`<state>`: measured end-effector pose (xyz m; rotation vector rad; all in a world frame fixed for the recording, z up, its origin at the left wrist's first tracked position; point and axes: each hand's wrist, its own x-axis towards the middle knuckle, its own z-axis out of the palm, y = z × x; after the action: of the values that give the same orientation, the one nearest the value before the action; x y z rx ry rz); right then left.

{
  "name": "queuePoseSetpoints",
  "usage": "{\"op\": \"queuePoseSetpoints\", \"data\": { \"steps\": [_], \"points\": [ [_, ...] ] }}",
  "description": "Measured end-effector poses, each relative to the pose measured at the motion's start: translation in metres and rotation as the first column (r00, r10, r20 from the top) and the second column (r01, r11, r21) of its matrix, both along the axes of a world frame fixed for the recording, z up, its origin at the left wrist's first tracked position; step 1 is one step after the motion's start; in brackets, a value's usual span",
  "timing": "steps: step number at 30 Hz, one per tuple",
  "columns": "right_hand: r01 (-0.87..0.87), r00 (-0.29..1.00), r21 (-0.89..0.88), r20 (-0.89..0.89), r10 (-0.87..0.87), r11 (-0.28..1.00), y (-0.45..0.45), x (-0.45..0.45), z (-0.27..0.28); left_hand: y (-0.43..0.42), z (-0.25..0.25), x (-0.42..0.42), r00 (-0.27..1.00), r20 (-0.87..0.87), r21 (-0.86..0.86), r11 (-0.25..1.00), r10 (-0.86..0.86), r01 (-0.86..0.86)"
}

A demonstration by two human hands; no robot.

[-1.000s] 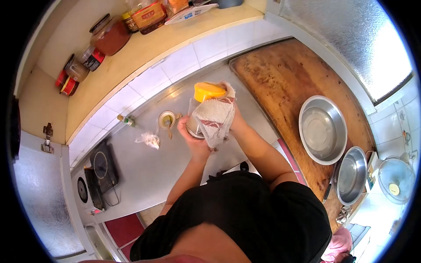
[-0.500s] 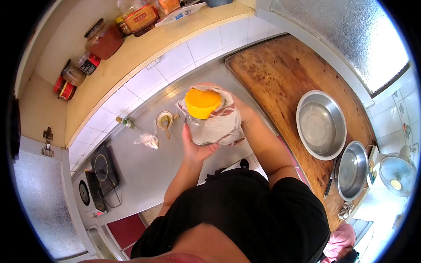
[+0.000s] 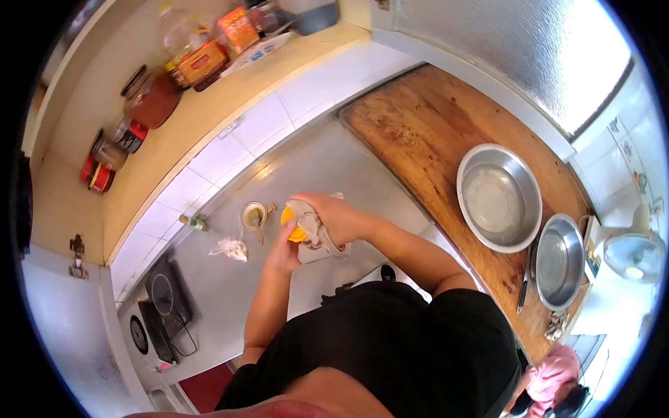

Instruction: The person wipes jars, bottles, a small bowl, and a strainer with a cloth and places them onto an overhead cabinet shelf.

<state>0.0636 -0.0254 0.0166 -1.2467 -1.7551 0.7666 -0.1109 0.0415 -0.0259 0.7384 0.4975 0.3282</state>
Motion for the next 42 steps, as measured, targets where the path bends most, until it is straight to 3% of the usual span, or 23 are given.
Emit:
{"op": "queuePoseSetpoints", "data": {
  "steps": [5, 8, 11, 14, 17, 20, 24, 25, 27, 29, 31, 33, 34, 35, 37, 39, 42],
  "points": [
    [0.024, 0.997, 0.227, -0.072, -0.008, 0.974, 0.003, 0.010, -0.029, -0.014, -0.001, 0.006, 0.971, 0.166, -0.131, 0.980, 0.172, -0.151],
    [0.018, 0.813, 0.047, -0.582, 0.013, 0.999, -0.004, -0.001, -0.068, -0.020, -0.003, 0.020, 0.951, 0.181, -0.148, 0.963, 0.249, -0.224],
    [0.066, 0.732, 0.018, -0.681, -0.036, 0.998, -0.018, -0.005, -0.071, -0.029, -0.007, 0.029, 0.950, 0.175, -0.140, 0.962, 0.259, -0.236],
    [0.249, 0.891, 0.149, -0.422, -0.166, 0.957, -0.021, -0.001, -0.101, -0.033, -0.023, 0.031, 0.950, 0.111, -0.117, 0.954, 0.290, -0.278],
    [0.294, 0.540, -0.019, -0.822, -0.182, 0.956, -0.032, -0.017, -0.112, -0.029, -0.048, 0.032, 0.959, 0.008, -0.076, 0.956, 0.284, -0.283],
    [0.148, 0.762, -0.009, -0.636, -0.120, 0.989, -0.035, 0.015, -0.131, -0.027, -0.060, 0.038, 0.989, -0.075, 0.029, 0.991, 0.130, -0.128],
    [-0.038, 0.800, 0.015, -0.599, 0.039, 0.999, -0.043, 0.040, -0.152, -0.021, -0.057, 0.042, 0.973, -0.154, 0.154, 0.969, -0.169, 0.193],
    [-0.297, 0.275, -0.160, -0.958, -0.076, 0.941, -0.044, 0.036, -0.170, -0.013, -0.062, 0.044, 0.951, -0.196, 0.224, 0.933, -0.239, 0.281],
    [-0.351, 0.131, -0.273, -0.961, -0.242, 0.896, -0.047, 0.037, -0.185, -0.003, -0.068, 0.053, 0.892, -0.288, 0.353, 0.827, -0.348, 0.437],
    [-0.350, -0.015, -0.331, -0.933, -0.359, 0.876, -0.046, 0.036, -0.191, -0.013, -0.042, 0.070, 0.897, -0.394, 0.397, 0.843, -0.200, 0.362],
    [-0.133, -0.079, -0.371, -0.921, -0.382, 0.919, -0.033, 0.028, -0.228, -0.014, -0.043, 0.081, 0.915, -0.399, 0.546, 0.788, -0.055, 0.285],
    [0.096, -0.024, -0.426, -0.905, -0.426, 0.900, -0.026, 0.022, -0.236, -0.008, -0.080, 0.082, 0.953, -0.295, 0.748, 0.636, 0.065, 0.188],
    [0.182, 0.035, -0.491, -0.863, -0.504, 0.852, -0.032, 0.022, -0.197, -0.016, -0.073, 0.083, 0.941, -0.311, 0.822, 0.534, 0.135, 0.195],
    [0.287, 0.269, -0.483, -0.788, -0.553, 0.827, -0.034, 0.024, -0.186, -0.031, -0.057, 0.085, 0.924, -0.320, 0.881, 0.424, 0.209, 0.209],
    [0.480, 0.650, -0.367, -0.461, -0.604, 0.797, -0.038, 0.031, -0.176, -0.040, -0.040, 0.088, 0.911, -0.294, 0.946, 0.223, 0.290, 0.234],
    [0.490, 0.676, -0.226, -0.512, -0.531, 0.842, -0.038, 0.029, -0.177, -0.043, -0.034, 0.087, 0.920, -0.260, 0.965, 0.057, 0.293, 0.255],
    [0.495, 0.725, -0.073, -0.514, -0.458, 0.866, -0.040, 0.032, -0.176, -0.037, -0.030, 0.084, 0.911, -0.331, 0.938, 0.187, 0.246, 0.290]
  ]
}}
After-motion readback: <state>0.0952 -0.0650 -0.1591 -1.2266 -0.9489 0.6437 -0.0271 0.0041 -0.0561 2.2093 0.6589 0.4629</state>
